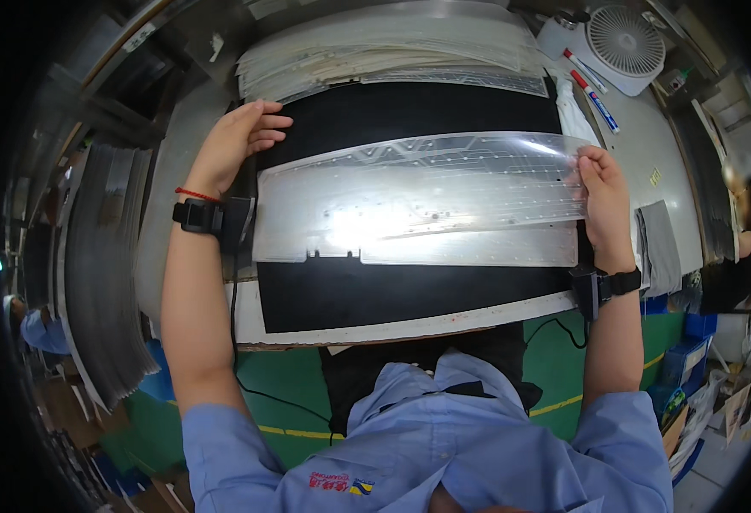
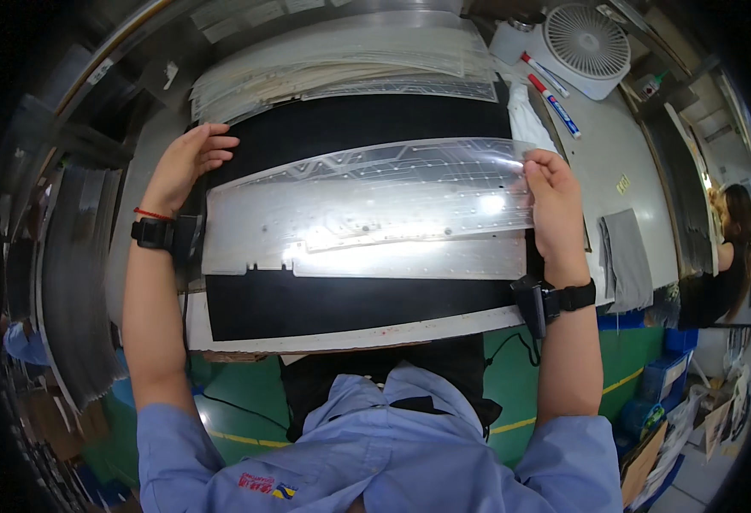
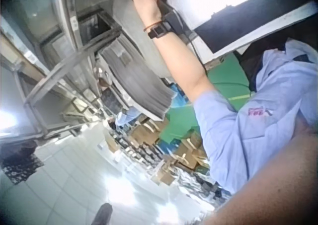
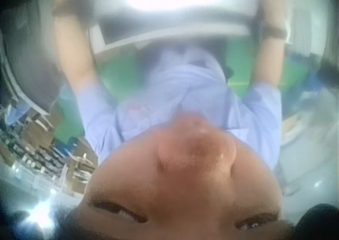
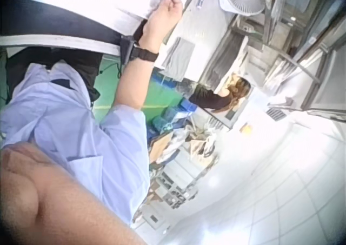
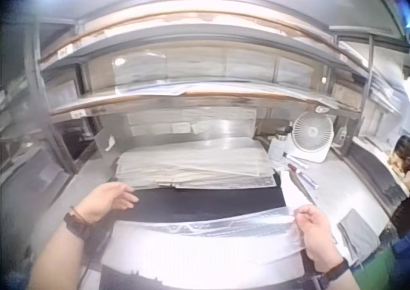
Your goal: Cleaning and inspecting thin transparent sheets, then stacking them on a pile.
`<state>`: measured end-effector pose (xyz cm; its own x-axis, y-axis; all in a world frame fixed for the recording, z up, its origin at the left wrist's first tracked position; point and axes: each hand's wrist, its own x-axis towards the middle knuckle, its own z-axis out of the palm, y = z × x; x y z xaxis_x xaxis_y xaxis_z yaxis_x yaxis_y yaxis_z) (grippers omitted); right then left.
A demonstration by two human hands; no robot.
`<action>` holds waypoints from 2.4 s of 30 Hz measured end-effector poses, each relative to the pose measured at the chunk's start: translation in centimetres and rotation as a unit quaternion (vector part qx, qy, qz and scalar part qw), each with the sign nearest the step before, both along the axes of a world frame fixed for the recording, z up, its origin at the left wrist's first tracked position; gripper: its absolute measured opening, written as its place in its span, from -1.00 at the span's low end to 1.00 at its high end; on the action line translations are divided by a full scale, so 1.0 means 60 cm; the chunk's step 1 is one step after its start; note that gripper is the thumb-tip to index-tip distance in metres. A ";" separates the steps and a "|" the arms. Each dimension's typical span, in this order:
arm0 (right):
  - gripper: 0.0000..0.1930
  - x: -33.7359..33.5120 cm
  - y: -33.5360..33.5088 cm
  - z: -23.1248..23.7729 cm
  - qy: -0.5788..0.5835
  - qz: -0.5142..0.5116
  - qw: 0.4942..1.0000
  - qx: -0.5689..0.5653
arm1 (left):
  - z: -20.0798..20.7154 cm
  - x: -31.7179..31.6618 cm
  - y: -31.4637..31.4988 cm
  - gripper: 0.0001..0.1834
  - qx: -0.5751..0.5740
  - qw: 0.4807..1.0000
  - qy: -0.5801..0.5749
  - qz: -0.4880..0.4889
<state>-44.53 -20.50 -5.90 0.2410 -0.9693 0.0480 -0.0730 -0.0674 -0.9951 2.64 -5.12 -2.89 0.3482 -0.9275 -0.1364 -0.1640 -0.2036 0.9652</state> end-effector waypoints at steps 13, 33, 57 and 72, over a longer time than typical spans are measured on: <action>-0.83 -0.007 -0.004 -0.005 -0.022 -0.002 1.000 0.014 | 0.005 -0.015 0.002 -0.62 0.040 0.990 -0.049 -0.129; -0.81 0.028 0.025 0.027 0.204 -0.061 0.927 -0.309 | 0.034 -0.270 0.039 -0.63 -0.153 0.781 -0.436 -0.419; -0.68 0.078 0.168 0.036 0.372 0.291 0.773 -0.423 | 0.016 -0.262 0.036 -0.71 -0.128 0.806 -0.297 -0.496; -0.69 0.077 0.171 0.033 0.371 0.280 0.779 -0.421 | 0.016 -0.260 0.035 -0.69 -0.120 0.806 -0.291 -0.501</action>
<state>-39.88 -10.25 -3.93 0.8789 -0.4029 0.2554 -0.3321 -0.9011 -0.2787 -12.98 -3.04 -1.91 -0.6523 -0.7579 0.0048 -0.5688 0.4937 0.6578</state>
